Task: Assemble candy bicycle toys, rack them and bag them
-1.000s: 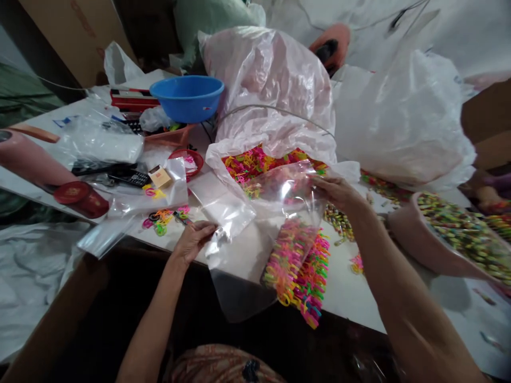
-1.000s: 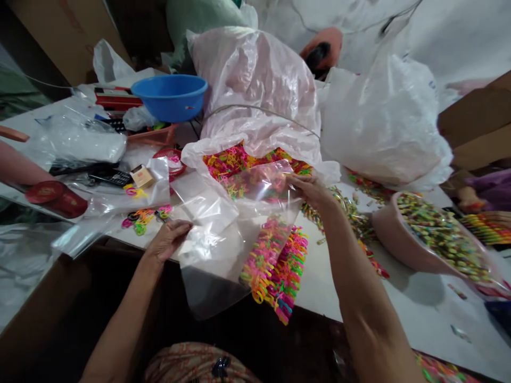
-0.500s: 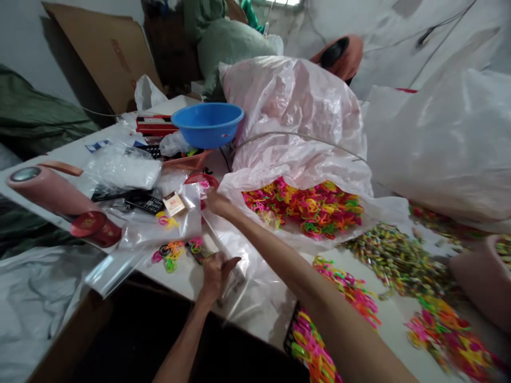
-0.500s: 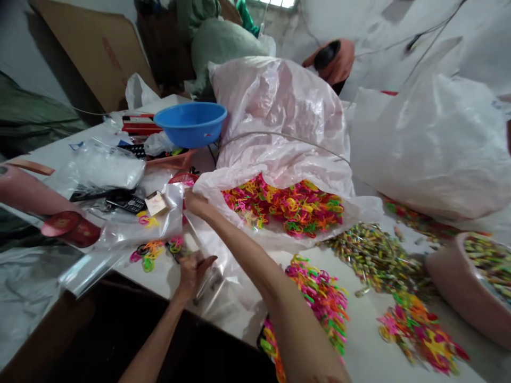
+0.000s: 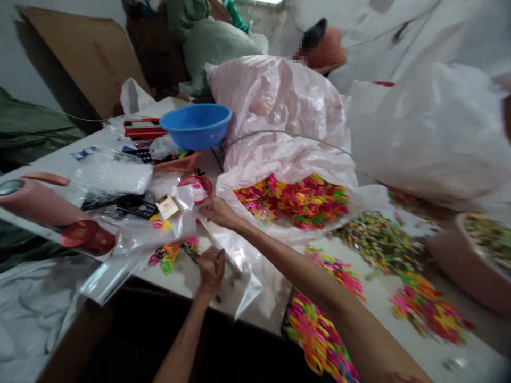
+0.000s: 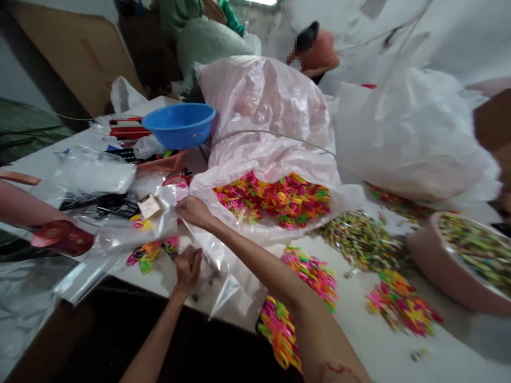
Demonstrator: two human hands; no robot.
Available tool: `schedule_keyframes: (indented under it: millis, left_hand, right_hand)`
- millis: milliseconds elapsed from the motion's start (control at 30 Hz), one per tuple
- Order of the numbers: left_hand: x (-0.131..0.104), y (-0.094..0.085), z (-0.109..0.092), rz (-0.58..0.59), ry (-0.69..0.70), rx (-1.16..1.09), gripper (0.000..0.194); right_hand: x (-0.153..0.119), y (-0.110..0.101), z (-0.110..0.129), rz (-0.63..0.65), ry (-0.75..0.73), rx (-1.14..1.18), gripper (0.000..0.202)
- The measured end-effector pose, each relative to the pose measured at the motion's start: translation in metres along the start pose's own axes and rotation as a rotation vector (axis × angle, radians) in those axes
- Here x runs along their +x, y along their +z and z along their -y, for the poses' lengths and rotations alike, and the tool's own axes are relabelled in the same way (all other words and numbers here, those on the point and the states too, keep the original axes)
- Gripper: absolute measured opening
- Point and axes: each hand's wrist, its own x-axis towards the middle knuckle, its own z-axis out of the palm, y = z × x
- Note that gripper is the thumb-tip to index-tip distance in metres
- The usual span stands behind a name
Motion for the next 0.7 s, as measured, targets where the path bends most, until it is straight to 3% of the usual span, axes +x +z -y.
schedule_keyframes:
  millis: [67,100,133,233,267,333,433,533,633,700]
  left_hand:
    - [0.002,-0.005,-0.002,0.018,-0.030,-0.024,0.030]
    - [0.003,-0.007,-0.003,0.025,-0.049,-0.036,0.030]
    - [0.003,-0.009,-0.005,0.018,-0.067,-0.038,0.031]
    - [0.003,-0.011,-0.021,-0.218,-0.108,0.046,0.033]
    - [0.004,-0.011,-0.032,-0.284,-0.120,0.038,0.034]
    - [0.006,-0.009,-0.059,-0.370,-0.126,-0.075,0.033]
    - [0.009,0.000,-0.106,-0.404,-0.053,-0.331,0.026]
    - [0.003,0.018,-0.145,-0.392,0.066,-0.494,0.025]
    - [-0.013,0.040,-0.171,-0.264,0.092,-0.560,0.027]
    - [-0.025,0.054,-0.182,-0.152,0.097,-0.562,0.028]
  right_hand:
    - [-0.068,-0.019,0.005,0.050,-0.050,-0.151,0.020]
    - [-0.106,-0.030,0.005,-0.018,-0.070,-0.210,0.020]
    - [-0.145,-0.042,0.003,-0.156,-0.075,-0.305,0.023]
    - [-0.258,-0.065,-0.017,-0.674,0.021,-0.729,0.028]
    - [-0.289,-0.067,-0.028,-0.767,0.072,-0.874,0.029]
    - [-0.337,-0.059,-0.051,-0.768,0.140,-1.095,0.030]
    - [-0.366,-0.033,-0.074,-0.621,0.151,-1.234,0.030]
    - [-0.365,-0.012,-0.076,-0.520,0.149,-1.235,0.042]
    - [-0.359,-0.011,-0.066,-0.447,0.163,-1.154,0.048]
    - [-0.356,-0.020,-0.057,-0.511,0.165,-1.026,0.044]
